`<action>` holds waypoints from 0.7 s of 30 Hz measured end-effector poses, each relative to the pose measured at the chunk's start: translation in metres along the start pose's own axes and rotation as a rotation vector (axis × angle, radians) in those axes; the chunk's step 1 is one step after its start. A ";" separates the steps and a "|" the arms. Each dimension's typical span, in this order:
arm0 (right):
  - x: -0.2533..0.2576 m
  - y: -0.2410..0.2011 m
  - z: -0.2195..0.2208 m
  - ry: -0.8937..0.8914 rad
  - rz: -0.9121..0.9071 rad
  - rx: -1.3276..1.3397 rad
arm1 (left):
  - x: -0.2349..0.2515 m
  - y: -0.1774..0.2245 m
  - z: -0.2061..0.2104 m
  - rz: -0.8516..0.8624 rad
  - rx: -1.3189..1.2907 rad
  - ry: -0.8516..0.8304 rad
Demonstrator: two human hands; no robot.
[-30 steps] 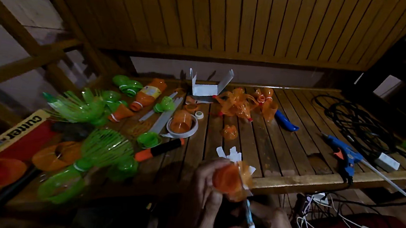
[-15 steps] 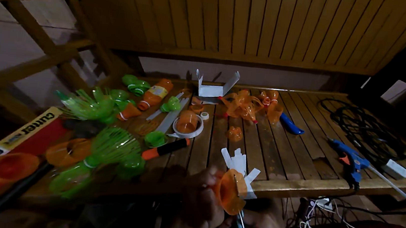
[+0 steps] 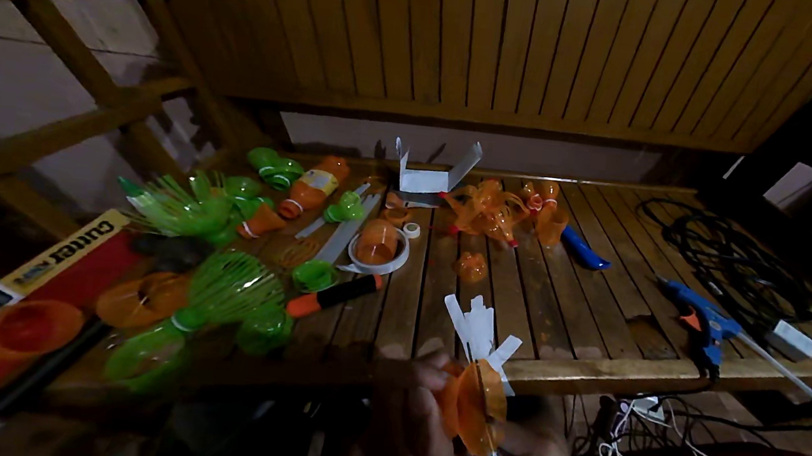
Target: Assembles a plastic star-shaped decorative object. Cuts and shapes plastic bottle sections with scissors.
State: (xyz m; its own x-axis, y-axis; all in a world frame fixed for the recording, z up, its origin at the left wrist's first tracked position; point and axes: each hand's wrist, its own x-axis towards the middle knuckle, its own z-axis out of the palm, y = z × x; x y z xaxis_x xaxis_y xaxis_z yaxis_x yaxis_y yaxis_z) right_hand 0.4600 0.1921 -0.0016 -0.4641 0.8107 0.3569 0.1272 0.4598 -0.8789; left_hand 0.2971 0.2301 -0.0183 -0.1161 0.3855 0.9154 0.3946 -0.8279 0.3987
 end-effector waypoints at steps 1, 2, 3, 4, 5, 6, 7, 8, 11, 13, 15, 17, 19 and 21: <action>0.000 0.000 -0.001 -0.003 0.003 -0.007 | 0.001 0.002 0.000 -0.023 0.021 0.013; 0.000 0.001 -0.002 -0.007 0.006 -0.012 | 0.002 0.005 0.000 -0.047 0.031 0.024; -0.001 0.001 -0.002 -0.009 0.007 -0.019 | 0.004 0.008 0.000 -0.073 0.027 0.029; -0.001 0.000 -0.003 -0.011 0.006 -0.030 | 0.007 0.011 0.000 -0.116 0.001 0.028; -0.001 0.000 -0.004 -0.013 0.003 -0.040 | 0.009 0.015 -0.001 -0.165 -0.041 0.025; -0.001 0.001 -0.005 -0.016 -0.003 -0.051 | 0.012 0.017 -0.003 -0.206 -0.082 0.010; -0.001 0.002 -0.006 -0.022 -0.011 -0.060 | 0.014 0.020 -0.005 -0.248 -0.123 -0.019; -0.001 0.002 -0.008 -0.026 -0.019 -0.072 | 0.015 0.022 -0.007 -0.300 -0.156 -0.050; -0.002 0.002 -0.012 -0.029 -0.031 -0.133 | 0.019 0.026 -0.010 -0.477 -0.238 -0.104; -0.001 0.001 -0.014 -0.036 -0.019 -0.158 | 0.020 0.025 -0.013 -0.561 -0.290 -0.149; -0.001 -0.001 -0.015 -0.060 0.015 -0.149 | 0.019 0.022 -0.015 -0.624 -0.344 -0.171; -0.001 -0.003 -0.017 -0.093 0.045 -0.101 | 0.021 0.025 -0.016 -0.586 -0.329 -0.230; -0.001 -0.006 -0.018 -0.112 0.062 -0.052 | 0.022 0.028 -0.014 -0.471 -0.265 -0.317; -0.002 -0.006 -0.016 -0.097 0.062 -0.047 | 0.022 0.025 -0.013 -0.384 -0.247 -0.355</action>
State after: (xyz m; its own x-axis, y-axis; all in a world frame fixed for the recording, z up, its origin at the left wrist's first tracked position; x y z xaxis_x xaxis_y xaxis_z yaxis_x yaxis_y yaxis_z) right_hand 0.4748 0.1935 0.0078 -0.5366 0.8001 0.2682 0.1979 0.4283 -0.8817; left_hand 0.2928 0.2124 0.0129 0.1211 0.7546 0.6449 0.1552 -0.6560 0.7386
